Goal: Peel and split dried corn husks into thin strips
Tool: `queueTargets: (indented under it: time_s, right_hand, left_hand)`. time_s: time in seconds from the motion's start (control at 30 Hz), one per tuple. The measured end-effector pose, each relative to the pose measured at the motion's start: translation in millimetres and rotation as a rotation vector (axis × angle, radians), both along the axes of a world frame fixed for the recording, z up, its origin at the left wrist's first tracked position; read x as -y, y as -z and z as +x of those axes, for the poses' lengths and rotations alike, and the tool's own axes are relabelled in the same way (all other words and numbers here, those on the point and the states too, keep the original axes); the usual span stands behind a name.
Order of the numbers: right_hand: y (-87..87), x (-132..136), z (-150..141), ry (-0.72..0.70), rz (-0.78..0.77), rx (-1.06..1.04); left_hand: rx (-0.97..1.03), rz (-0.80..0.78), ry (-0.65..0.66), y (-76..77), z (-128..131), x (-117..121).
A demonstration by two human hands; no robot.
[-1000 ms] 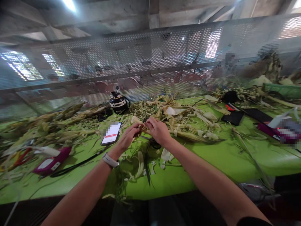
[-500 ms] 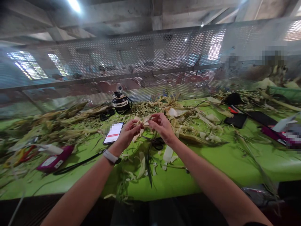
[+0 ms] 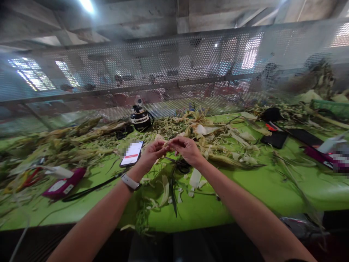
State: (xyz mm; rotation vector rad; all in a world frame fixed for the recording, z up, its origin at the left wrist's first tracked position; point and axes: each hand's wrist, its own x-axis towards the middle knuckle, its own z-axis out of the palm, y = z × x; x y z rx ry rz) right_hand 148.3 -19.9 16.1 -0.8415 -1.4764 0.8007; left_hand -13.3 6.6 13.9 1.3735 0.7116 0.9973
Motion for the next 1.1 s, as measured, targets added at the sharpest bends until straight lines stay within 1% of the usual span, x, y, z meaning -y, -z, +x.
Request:
queueTargets:
  time_s: [0.03,0.1,0.23,0.37,0.5,0.67,0.8,0.9,0.97,1.1]
  right_hand:
    - [0.5,-1,0,-0.031,-0.047,-0.012]
    - [1.5,-2,-1,-0.032,-0.105,-0.023]
    - [1.1,-1,-1,0.005,-0.181,-0.007]
    - [-2.1,2,0,-0.025,-0.226,0.032]
    - [-3.2,2,1,-0.051,-0.218,0.063]
    - [1.1,0,0,-0.054,-0.152,0.091]
    - [3.6,-2,1,-0.030,-0.133,0.039]
    - [3.3,-1,3,-0.074,-0.141,0.018]
    - [3.7,-1,3,-0.091,-0.127,0.026]
    - [7.2,-2,0,-0.050,-0.099,0.020]
  left_hand:
    - [0.002,0.006,0.012,0.0,1,1]
    - [0.005,0.032,0.024,1.4,1,1]
    - [-0.046,0.102,0.007,6.7,1,-2]
    - [-0.108,0.153,-0.011,9.4,1,-3]
    - [-0.153,0.215,-0.018,8.7,1,-2]
    - [-0.222,0.280,0.005,7.8,-1,-3]
    - [-0.284,0.349,-0.055,7.4,-4,-6]
    - [-0.292,0.391,-0.080,5.5,-5,-6]
    - [-0.288,0.396,-0.081,4.0,-6,-6]
    - [-0.295,0.353,-0.034,3.0,-6,-5]
